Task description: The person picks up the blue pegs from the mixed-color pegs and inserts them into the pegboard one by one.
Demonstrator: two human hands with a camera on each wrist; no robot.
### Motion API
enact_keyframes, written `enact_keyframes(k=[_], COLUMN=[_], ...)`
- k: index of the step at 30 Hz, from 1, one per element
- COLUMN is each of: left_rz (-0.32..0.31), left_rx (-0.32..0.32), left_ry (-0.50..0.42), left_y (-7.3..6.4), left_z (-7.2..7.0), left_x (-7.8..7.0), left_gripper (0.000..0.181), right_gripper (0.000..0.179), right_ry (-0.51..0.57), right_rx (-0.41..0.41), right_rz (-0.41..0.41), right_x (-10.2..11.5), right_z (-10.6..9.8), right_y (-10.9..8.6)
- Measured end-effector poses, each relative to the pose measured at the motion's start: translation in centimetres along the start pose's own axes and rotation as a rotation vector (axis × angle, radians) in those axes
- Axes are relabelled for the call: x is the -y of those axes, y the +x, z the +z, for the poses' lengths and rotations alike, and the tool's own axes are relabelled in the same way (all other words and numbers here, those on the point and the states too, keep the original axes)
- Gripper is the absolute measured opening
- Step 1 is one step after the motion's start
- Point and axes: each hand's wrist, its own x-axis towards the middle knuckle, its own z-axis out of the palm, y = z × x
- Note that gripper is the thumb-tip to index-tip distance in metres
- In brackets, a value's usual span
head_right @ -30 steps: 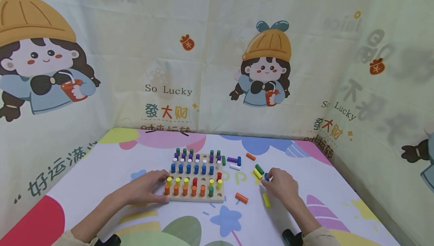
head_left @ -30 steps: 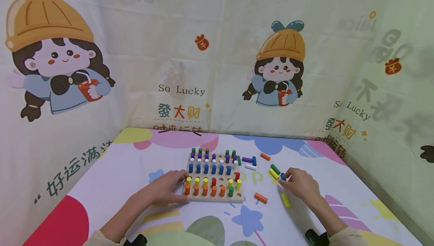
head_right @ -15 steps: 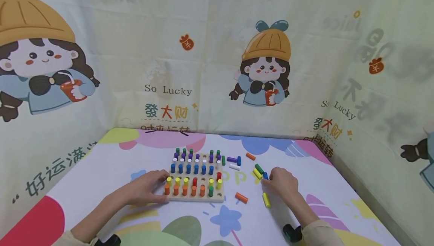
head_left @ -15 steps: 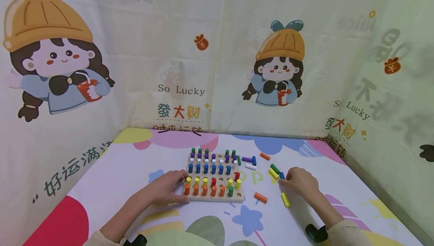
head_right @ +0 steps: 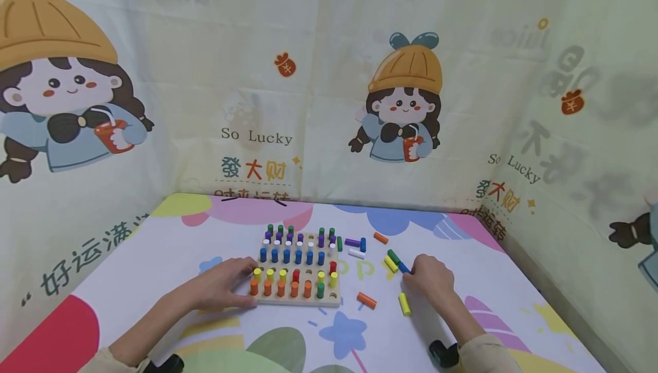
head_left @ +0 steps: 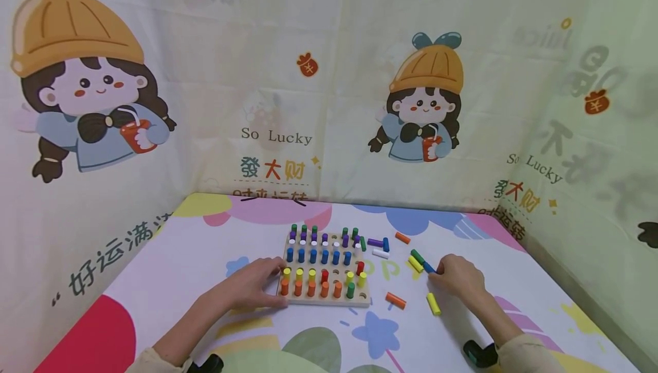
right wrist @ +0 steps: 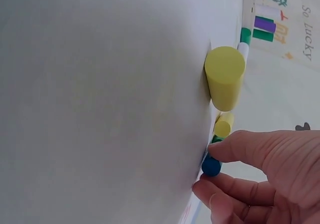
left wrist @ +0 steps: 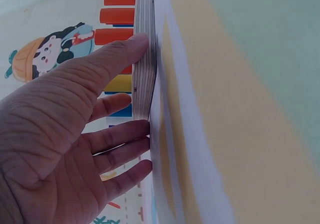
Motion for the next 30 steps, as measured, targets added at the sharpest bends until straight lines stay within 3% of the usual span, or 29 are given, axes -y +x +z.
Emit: enact_keyframes(k=[6,16,30], left_rz=[0.005,-0.006,-0.007], left_rx=[0.000,-0.001,-0.004], left_ry=[0.004,0.013,0.021], left_y=[0.0,0.1,0.1], left_z=[0.2,0.2,0.1], left_x=[0.1,0.0,0.0], left_gripper=[0.073,0.074,0.073], right_gripper=[0.029,0.022,0.018], right_ry=[0.031,0.107,0.255], right_rx=[-0.044,-0.136,-0.163], right_rz=[-0.013,-0.117,-0.214], right_x=[-0.3,0.3,2.7], right_z=[0.1,0.3,0.6], right_y=[0.1,0.0,-0.3])
